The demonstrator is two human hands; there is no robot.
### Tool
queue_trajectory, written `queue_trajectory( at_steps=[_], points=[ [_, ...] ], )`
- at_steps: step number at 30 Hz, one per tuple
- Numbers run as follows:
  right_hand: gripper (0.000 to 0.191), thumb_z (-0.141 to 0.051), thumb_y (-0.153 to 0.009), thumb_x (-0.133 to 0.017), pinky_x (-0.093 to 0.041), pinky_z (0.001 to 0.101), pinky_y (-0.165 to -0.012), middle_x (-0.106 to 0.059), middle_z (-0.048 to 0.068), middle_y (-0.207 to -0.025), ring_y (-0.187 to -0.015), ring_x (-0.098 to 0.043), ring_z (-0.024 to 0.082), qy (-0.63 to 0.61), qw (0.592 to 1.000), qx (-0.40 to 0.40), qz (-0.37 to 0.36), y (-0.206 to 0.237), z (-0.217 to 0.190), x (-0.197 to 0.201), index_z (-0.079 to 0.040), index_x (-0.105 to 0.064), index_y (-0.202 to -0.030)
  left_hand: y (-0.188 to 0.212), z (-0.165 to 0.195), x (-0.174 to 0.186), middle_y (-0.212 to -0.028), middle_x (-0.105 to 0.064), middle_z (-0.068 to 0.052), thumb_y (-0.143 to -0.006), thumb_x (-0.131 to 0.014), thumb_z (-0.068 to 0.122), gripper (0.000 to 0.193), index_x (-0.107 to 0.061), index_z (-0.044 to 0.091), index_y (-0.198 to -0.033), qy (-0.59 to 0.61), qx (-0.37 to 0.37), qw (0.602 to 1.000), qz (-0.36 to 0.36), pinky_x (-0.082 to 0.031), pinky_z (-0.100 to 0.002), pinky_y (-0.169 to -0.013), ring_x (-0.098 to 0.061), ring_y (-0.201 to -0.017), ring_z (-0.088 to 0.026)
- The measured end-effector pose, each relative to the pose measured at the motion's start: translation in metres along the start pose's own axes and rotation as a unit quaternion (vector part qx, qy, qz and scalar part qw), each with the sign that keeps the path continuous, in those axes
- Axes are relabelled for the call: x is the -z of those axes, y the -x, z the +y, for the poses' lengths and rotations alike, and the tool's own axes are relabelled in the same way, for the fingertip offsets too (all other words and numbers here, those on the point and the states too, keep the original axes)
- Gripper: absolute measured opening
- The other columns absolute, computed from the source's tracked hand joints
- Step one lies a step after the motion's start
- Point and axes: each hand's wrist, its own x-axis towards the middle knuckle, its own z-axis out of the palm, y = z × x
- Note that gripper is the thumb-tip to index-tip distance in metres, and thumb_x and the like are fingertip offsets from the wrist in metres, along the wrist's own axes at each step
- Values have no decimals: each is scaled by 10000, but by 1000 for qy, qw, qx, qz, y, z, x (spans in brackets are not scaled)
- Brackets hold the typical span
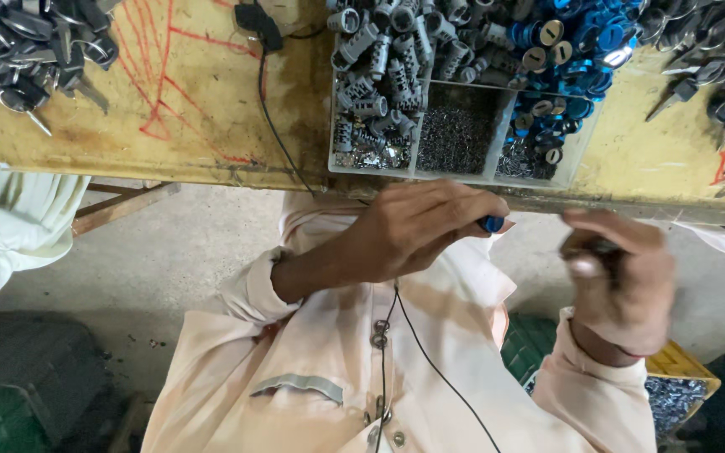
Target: The person sits at a workbench and assembles small metal components by hand, picking parts from a compartmented bin tray, fitting pieces together, and placing finished assemblies aside. The person repeats this assembly cycle with different parts throughout the episode.
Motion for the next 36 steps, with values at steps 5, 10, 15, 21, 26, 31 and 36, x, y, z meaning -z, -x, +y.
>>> queue_trajectory(
  at_steps=[5, 10, 15, 21, 26, 31, 36],
  points=[
    [411, 59, -970, -664, -494, 369, -613, -655, 124, -795, -648, -640, 236, 167, 986, 5, -8, 54, 50, -24, 43, -535, -1360, -1, 4, 7, -1222, -665, -117, -1008, -715, 47, 399, -580, -13, -1378, -144, -64, 987, -34, -597, -399, -982, -681, -1134, -264],
    [401, 85, -1053, -606, -511, 345, -655, -653, 136, -872, -681, -637, 241, 122, 987, -59, 84, 48, 36, -19, 27, -518, -1440, -3, 4, 14, -1237, -639, -124, -1021, -714, 86, 390, -566, -3, -1371, -203, -108, 973, -17, -584, -417, -1017, -672, -1136, -267],
    [507, 70, -938, -656, -511, 394, -634, -656, 143, -832, -660, -644, 287, 188, 982, 22, 4, 13, 5, -32, 42, -518, -1425, -6, 3, 9, -1209, -655, -151, -1002, -717, 51, 369, -589, -43, -1336, -214, -126, 968, -38, -586, -400, -976, -674, -1088, -272],
    [526, 67, -954, -672, -511, 371, -606, -638, 104, -761, -593, -628, 245, 201, 979, -4, 29, 41, 17, -27, 31, -512, -1453, -3, 9, 5, -1215, -657, -154, -981, -698, 73, 386, -604, -55, -1333, -214, -135, 967, -35, -583, -382, -947, -674, -1061, -264],
    [539, 44, -1040, -649, -533, 339, -653, -664, 109, -848, -672, -678, 233, 194, 980, -16, 37, 38, 11, -26, -5, -476, -1548, 1, 6, -2, -1196, -658, -131, -1007, -692, 55, 330, -608, -52, -1308, -206, -123, 970, -31, -585, -387, -947, -663, -1044, -263],
    [583, 32, -918, -652, -522, 411, -623, -699, 202, -916, -702, -679, 314, 242, 969, 49, -27, 35, 14, -36, 70, -453, -1465, 9, -3, -22, -1113, -667, -120, -952, -716, 37, 293, -626, -41, -1219, -114, -95, 986, -72, -578, -393, -895, -663, -1009, -271],
    [653, 16, -905, -608, -525, 418, -659, -695, 212, -965, -751, -676, 336, 196, 979, 1, -49, 60, 31, -37, 76, -405, -1522, 16, -7, -41, -1070, -672, -113, -968, -746, 51, 318, -600, -27, -1239, 14, -25, 998, -50, -576, -385, -865, -673, -987, -265]
  ],
)
